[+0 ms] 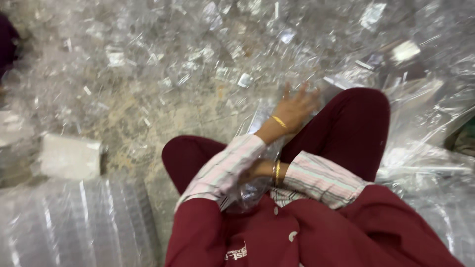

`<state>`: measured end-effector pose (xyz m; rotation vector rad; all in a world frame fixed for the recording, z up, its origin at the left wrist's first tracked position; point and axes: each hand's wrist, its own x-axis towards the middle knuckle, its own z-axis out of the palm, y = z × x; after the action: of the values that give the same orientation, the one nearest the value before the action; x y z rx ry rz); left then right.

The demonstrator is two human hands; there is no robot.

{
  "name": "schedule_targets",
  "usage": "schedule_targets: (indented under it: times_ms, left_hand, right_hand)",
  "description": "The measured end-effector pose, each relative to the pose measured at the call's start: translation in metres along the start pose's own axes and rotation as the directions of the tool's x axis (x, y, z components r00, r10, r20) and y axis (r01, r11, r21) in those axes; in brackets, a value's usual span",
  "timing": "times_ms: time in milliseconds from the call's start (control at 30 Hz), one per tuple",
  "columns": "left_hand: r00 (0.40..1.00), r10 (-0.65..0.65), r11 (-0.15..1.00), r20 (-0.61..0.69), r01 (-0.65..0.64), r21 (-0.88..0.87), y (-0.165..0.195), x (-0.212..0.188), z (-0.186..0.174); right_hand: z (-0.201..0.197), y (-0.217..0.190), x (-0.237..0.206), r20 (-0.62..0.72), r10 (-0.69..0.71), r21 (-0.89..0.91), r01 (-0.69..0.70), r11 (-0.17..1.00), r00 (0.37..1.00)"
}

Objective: The person sits on the floor of a packaging facility surrounded by piles of clear plastic containers. They pick up individual containers one at a time, align and nest them together, and build up stacks, occasionally reaching across the floor to gather more containers.

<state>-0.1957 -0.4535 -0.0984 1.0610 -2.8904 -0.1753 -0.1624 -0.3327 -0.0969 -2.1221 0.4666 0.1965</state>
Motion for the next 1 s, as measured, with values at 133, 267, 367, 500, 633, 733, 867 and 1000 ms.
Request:
schedule_targets:
  times_ms: [133,267,367,500,633,733,867,1000]
  left_hand:
    - [0.992,0.109,0.968,0.058,-0.119,0.221,0.01,0.025,0.04]
    - [0.982,0.165,0.946,0.093,-0.184,0.265,-0.031,0.021,0.046]
    - [0.934,0.212,0.926,-0.288,-0.098,0.364,-0.075,0.008,0.037]
    - [0.994,0.055,0.981,-0.094,-0.036,0.192,-0.12,-0.021,0.019]
    - [0.969,-0.058,0.968,-0.24,0.113,0.224,-0.157,-0.053,0.005]
    - [0.944,-0.112,0.947,-0.311,0.196,0.254,-0.168,-0.077,0.003]
    - [0.848,-0.216,0.941,-0.484,0.313,0.127,-0.177,-0.098,-0.003]
    - [0.643,-0.397,0.912,-0.655,0.355,-0.205,-0.178,-0.118,-0.01]
  right_hand:
    - [0.022,0.013,-0.005,0.005,0.01,0.02,-0.01,1.0,1.0]
    - [0.029,0.008,0.011,-0.022,-0.014,-0.007,0.014,1.0,1.0]
    - [0.023,-0.004,0.027,-0.058,-0.024,-0.073,0.019,0.997,0.998]
    - [0.005,-0.013,0.026,-0.062,-0.096,-0.175,0.084,0.981,0.993]
    - [-0.021,-0.011,0.008,-0.421,-0.447,-0.253,0.37,0.894,0.789]
    - [-0.056,0.007,-0.009,-0.44,-0.303,-0.138,0.27,0.953,0.845]
    - [-0.121,0.057,-0.032,-0.695,-0.077,-0.227,-0.116,0.967,0.715]
    - [-0.158,0.093,-0.038,-0.858,0.221,0.202,-0.092,0.975,0.464]
